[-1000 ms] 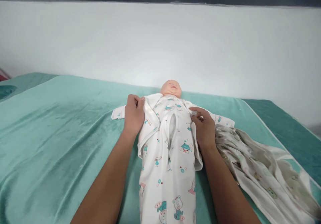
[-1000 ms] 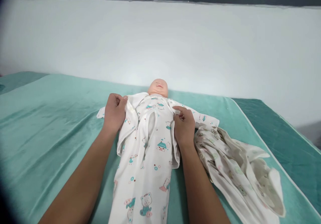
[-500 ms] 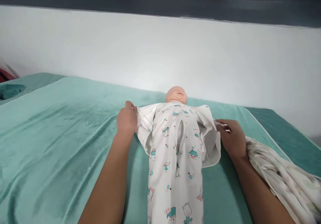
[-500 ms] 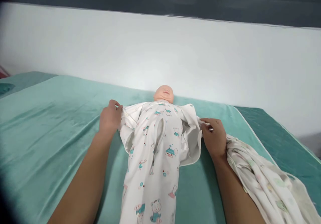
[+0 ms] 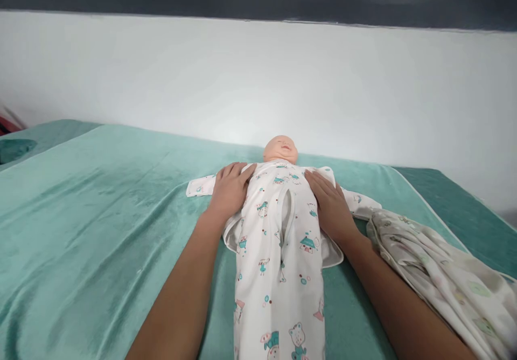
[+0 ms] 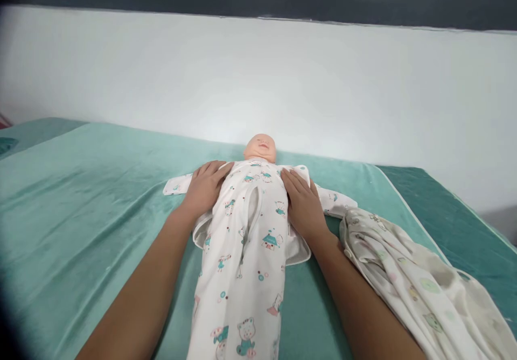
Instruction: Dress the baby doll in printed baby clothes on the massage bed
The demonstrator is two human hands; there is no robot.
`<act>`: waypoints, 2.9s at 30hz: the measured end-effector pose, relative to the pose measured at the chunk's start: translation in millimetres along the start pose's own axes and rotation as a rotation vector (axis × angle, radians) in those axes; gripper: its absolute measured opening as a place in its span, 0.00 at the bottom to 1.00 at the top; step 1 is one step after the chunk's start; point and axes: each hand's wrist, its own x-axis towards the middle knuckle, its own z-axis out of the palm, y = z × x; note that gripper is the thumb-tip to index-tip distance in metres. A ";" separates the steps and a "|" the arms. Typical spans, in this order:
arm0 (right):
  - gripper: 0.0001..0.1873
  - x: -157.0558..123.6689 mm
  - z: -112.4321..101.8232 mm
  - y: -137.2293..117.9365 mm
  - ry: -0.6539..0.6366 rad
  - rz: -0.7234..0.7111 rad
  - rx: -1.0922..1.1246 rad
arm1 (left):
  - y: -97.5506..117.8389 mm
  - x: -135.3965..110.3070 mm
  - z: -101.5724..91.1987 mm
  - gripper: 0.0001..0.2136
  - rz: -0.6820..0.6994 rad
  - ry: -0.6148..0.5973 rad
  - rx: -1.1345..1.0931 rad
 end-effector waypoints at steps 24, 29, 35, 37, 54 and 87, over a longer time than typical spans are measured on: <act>0.17 34.2 -19.5 -1.6 0.255 0.218 0.196 | -10.1 -0.9 -7.0 0.27 -0.088 -0.016 -0.040; 0.20 91.7 -17.6 -88.1 -0.119 -0.012 0.247 | -8.8 -2.5 -4.9 0.27 -0.167 -0.083 0.044; 0.18 141.9 5.7 -130.8 -0.579 -0.054 -0.180 | -11.8 -1.9 -5.7 0.26 -0.259 -0.080 0.043; 0.22 142.0 4.0 -122.7 -0.596 -0.086 -0.198 | -13.1 -2.1 -7.6 0.26 -0.281 -0.085 0.025; 0.15 160.4 17.0 -131.8 -0.796 -0.227 -0.227 | -11.8 -1.9 -5.9 0.25 -0.373 -0.144 0.068; 0.12 141.5 -28.7 -104.7 -0.618 -0.196 -0.088 | -16.0 -0.6 -18.3 0.15 -0.279 -0.090 0.017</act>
